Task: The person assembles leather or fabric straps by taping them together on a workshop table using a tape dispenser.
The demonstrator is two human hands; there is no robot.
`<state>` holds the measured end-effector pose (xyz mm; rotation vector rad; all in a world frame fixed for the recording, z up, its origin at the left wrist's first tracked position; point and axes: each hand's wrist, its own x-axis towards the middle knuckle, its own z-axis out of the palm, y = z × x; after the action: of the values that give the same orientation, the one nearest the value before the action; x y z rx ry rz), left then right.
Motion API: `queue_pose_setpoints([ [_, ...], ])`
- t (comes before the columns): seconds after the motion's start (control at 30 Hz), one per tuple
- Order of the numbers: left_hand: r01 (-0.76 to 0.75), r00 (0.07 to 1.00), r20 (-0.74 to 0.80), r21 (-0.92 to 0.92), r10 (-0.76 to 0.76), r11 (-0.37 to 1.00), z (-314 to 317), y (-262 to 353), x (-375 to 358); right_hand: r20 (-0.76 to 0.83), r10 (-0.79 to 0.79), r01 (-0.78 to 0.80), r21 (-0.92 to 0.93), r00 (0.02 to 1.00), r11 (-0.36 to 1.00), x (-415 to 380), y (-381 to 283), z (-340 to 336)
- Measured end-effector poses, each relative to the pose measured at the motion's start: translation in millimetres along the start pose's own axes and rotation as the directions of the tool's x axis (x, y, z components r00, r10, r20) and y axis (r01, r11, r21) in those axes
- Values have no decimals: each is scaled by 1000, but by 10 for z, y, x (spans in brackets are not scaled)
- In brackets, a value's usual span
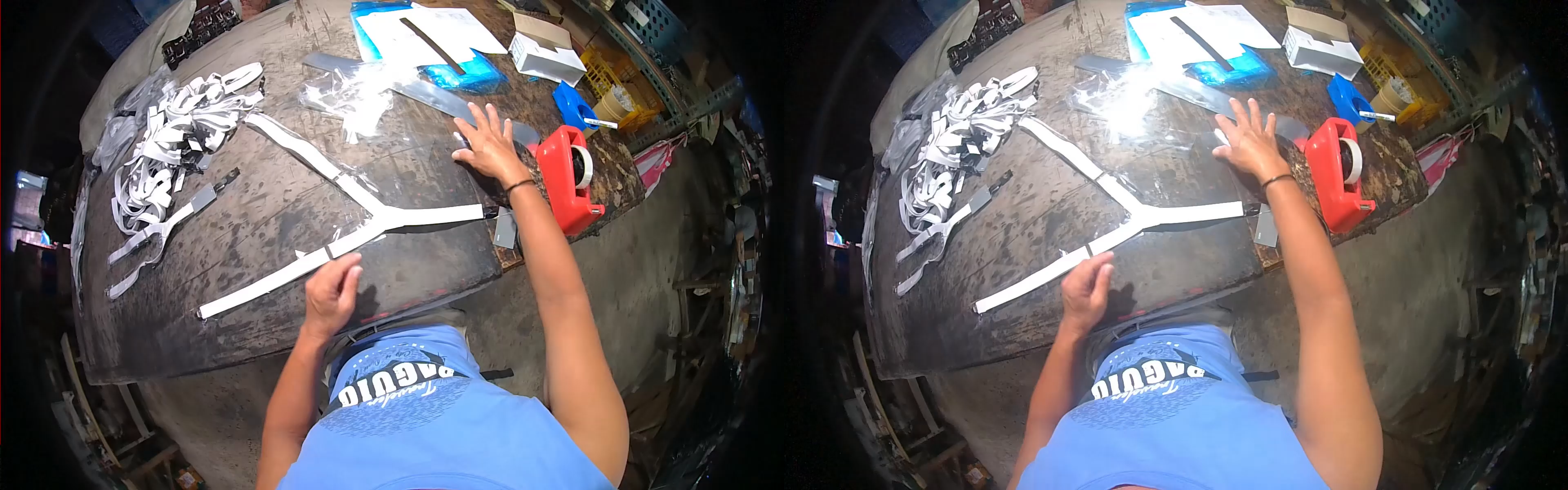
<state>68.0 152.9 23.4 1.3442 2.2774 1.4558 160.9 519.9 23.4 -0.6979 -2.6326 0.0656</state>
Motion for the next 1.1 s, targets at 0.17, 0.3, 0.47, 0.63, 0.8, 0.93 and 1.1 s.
queue_pose_setpoints([
  [0.17,18,999,-43,-6,-18,1000,115,-79,-190,417,153,-150,-41,896,988,249,378,85],
  [0.3,44,992,-113,-58,-50,997,117,-125,-143,183,124,-189,397,975,898,354,489,-73],
  [0.47,41,995,-91,-61,-46,997,123,-125,-145,205,228,-307,657,952,689,495,539,-437],
  [0.63,79,987,-132,-113,-93,990,129,-152,-154,148,256,-261,827,955,498,744,620,-733],
  [0.8,95,987,-118,-101,-107,990,131,-138,-160,116,204,-212,807,972,551,943,690,-809],
  [0.93,110,986,-118,-104,-122,989,131,-134,-177,139,246,-251,815,959,522,904,651,-764],
  [1.1,151,986,-59,-102,-158,983,107,-129,-177,-80,216,-121,623,973,773,1088,806,-534],
])
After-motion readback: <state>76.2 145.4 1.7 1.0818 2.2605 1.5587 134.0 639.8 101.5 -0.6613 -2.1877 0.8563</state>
